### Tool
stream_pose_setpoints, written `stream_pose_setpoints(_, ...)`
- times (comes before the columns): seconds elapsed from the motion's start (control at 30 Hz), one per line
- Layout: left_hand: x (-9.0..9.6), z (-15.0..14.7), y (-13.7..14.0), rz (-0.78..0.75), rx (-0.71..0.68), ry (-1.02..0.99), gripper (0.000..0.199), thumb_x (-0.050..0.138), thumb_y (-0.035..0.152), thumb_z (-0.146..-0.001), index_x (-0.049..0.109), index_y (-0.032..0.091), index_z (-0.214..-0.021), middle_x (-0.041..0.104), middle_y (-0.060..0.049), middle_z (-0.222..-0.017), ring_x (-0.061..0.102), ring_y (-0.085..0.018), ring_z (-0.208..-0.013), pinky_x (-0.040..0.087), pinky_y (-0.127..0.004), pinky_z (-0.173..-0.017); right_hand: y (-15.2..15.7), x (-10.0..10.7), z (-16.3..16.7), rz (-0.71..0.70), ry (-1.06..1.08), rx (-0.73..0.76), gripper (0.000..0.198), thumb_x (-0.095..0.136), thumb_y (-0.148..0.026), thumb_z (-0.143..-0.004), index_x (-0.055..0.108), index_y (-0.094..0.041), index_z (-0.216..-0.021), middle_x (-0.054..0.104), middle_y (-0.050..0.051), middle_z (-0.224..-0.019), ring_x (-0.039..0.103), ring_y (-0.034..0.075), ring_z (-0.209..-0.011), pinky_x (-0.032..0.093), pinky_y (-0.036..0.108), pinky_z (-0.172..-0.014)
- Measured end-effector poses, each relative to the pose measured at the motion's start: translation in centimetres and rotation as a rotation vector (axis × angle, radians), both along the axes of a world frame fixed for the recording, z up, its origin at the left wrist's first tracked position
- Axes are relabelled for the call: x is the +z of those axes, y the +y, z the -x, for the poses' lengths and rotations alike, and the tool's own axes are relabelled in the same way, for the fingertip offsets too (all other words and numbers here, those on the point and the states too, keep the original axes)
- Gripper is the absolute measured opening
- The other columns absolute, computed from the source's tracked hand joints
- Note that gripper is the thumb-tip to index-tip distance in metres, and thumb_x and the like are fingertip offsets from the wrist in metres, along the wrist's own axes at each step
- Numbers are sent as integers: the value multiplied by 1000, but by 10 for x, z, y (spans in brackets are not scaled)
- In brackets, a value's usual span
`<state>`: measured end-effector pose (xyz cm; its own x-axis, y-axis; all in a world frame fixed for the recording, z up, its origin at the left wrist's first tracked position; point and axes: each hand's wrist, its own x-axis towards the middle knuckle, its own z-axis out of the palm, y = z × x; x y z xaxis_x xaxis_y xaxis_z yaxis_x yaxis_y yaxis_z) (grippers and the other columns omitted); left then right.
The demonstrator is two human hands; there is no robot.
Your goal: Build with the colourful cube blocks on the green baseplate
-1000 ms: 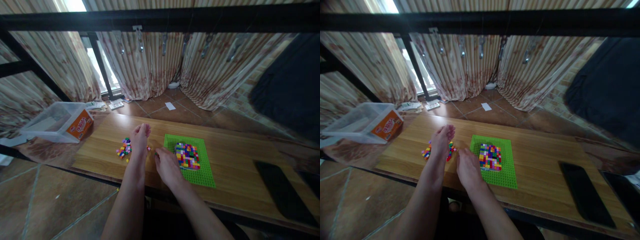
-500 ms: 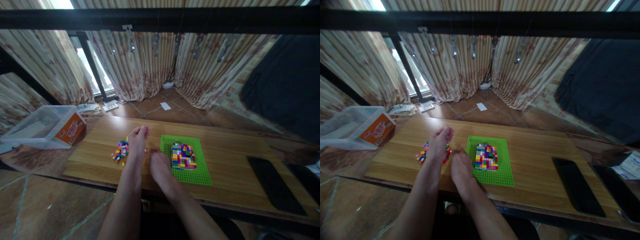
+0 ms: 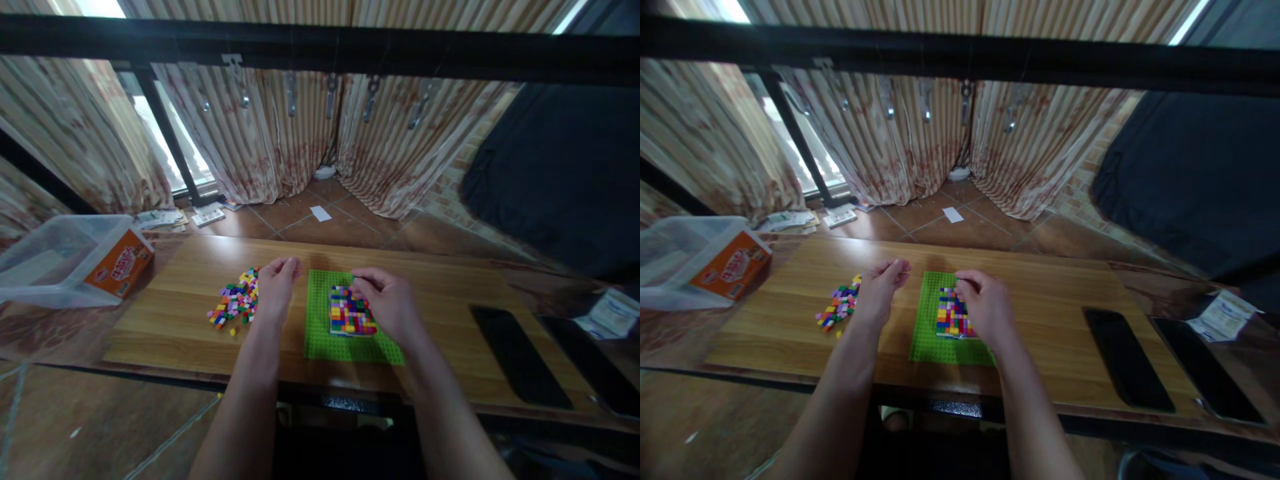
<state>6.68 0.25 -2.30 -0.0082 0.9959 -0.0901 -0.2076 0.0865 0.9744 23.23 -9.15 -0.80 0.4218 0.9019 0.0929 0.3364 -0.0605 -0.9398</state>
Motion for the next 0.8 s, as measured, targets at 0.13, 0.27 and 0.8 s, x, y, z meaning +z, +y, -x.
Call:
stream_pose_setpoints(0.13, -7, -17, -5, -63, -148, 95, 17, 65, 32, -71, 67, 15, -67, 63, 1, -64, 55, -12, -64, 42, -24, -65, -7, -13, -35, -23, -63, -88, 19, 65, -32, -73, 74, -19, -84, 75, 6, -79, 69, 21, -72, 54, 35, -71)
stream_pose_setpoints(0.27, -11, -35, -15, -136, -289, 157, 19, 64, 33, -74, 70, 15, -71, 63, 1, -65, 54, -12, -63, 41, -24, -62, -10, -19, -41, -54, -111, 4, 16, 66, -31, -73, 75, -20, -81, 75, 6, -84, 68, 21, -78, 52, 35, -75)
stream_pose_setpoints(0.8, -21, -58, -26, -128, -430, 220, 13, 64, 13, -69, 71, 17, -78, 68, -1, -73, 60, -14, -70, 47, -27, -71, 0, -34, -33, 10, -104, 66, 17, 68, -32, -70, 74, -20, -80, 71, 3, -80, 62, 17, -73, 49, 33, -73)
